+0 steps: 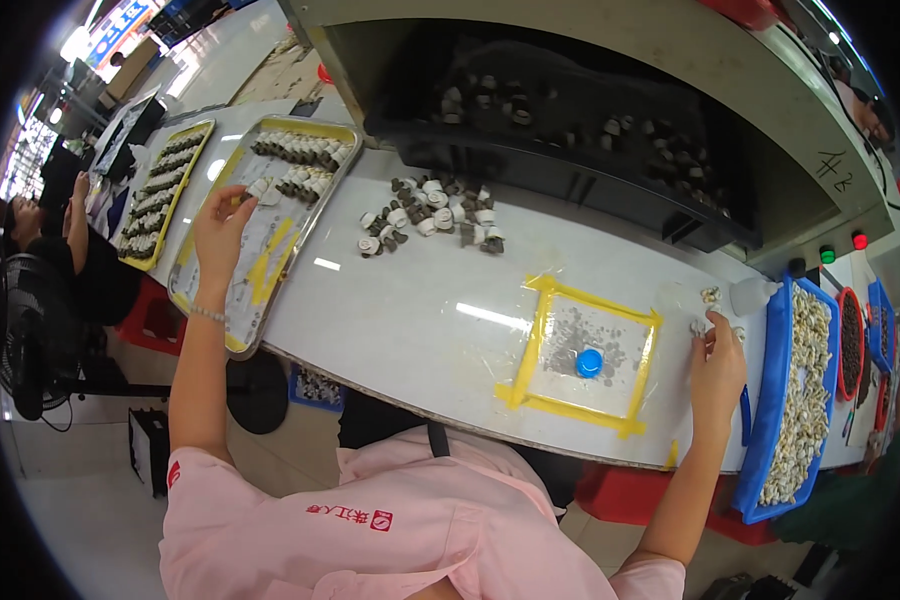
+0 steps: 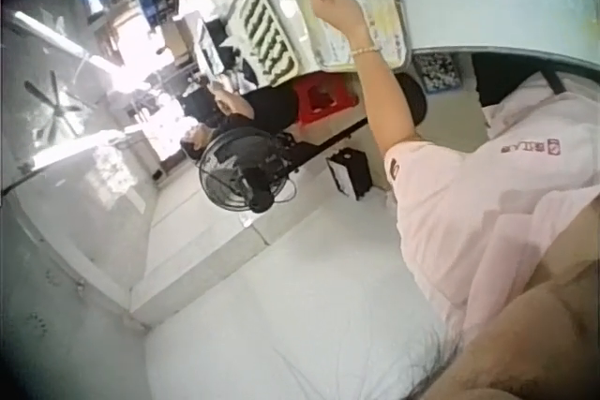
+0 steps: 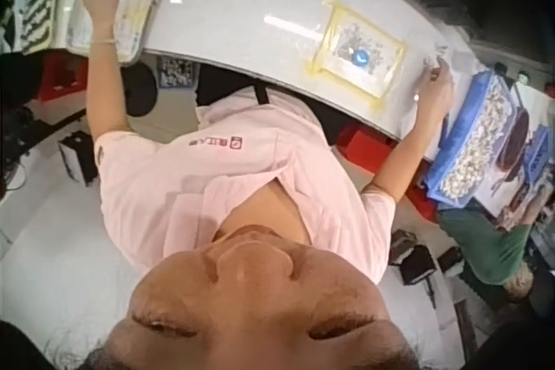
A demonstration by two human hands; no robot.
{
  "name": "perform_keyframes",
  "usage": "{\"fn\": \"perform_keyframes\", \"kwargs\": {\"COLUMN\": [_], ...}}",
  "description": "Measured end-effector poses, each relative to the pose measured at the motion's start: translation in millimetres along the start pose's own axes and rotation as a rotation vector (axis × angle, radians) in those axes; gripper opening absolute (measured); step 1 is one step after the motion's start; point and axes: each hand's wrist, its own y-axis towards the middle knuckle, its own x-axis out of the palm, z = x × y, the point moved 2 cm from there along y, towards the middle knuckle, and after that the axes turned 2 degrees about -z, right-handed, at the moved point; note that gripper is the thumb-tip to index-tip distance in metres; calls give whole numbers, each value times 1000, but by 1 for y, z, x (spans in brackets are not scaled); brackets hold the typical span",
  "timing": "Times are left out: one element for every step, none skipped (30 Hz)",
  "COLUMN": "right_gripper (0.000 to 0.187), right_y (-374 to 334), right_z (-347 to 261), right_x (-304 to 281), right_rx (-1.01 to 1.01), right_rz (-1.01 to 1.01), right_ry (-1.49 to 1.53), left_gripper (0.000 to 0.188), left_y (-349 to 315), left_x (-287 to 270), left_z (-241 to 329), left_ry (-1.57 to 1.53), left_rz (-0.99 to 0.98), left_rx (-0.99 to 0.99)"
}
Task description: The person repeatedly applies adhesive to small components, fits them into felt-lined parts by hand, and places the assembled components onto a tray. The person then grips a piece using pliers.
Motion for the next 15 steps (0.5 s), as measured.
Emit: {"fn": "perform_keyframes", "kwargs": {"right_gripper": [29,31,31,31,30,30,29,28,28,27,26,26,25,24,24], "right_y": [-2,-3,-6,-10,-14,-19,-23,-27,-30,-33,-35,-35,-35,-35,-34], "right_z": [-2,-4,-6,-10,-13,-13,-14,-14,-17,-22,-24,-21,-17,-16,-19], "right_x": [1,1,0,-1,-2,-1,2,3,2,1,0,1,3,5,4], "right_rx": [3,3,0,-43,-78,-74,-130,-180,-171,-221,-271,-265,-256,-248,-247], "right_rz": [3,4,6,-6,-15,-13,30,72,73,100,125,123,123,123,120], "right_ry": [50,104,103,77,48,42,29,11,4,-1,-4,-7,33,77,79], "left_gripper": [22,22,23,23,23,23,23,23,23,23,23,24,24,24,26], "left_y": [10,16,23,28,34,38,40,41,42,42,43,43,43,41,38], "left_x": [-1,-3,0,4,9,14,18,23,26,28,28,26,25,24,22], "left_z": [-12,-20,-28,-36,-41,-45,-50,-49,-47,-45,-43,-41,-41,-43,-43], "left_ry": [71,80,104,127,120,133,146,138,144,153,149,163,179,181,216], "left_rz": [33,45,27,8,4,-15,-34,-44,-50,-55,-63,-101,-138,-142,-133], "left_rx": [63,61,50,39,41,42,43,46,43,39,40,19,-1,-1,60]}}
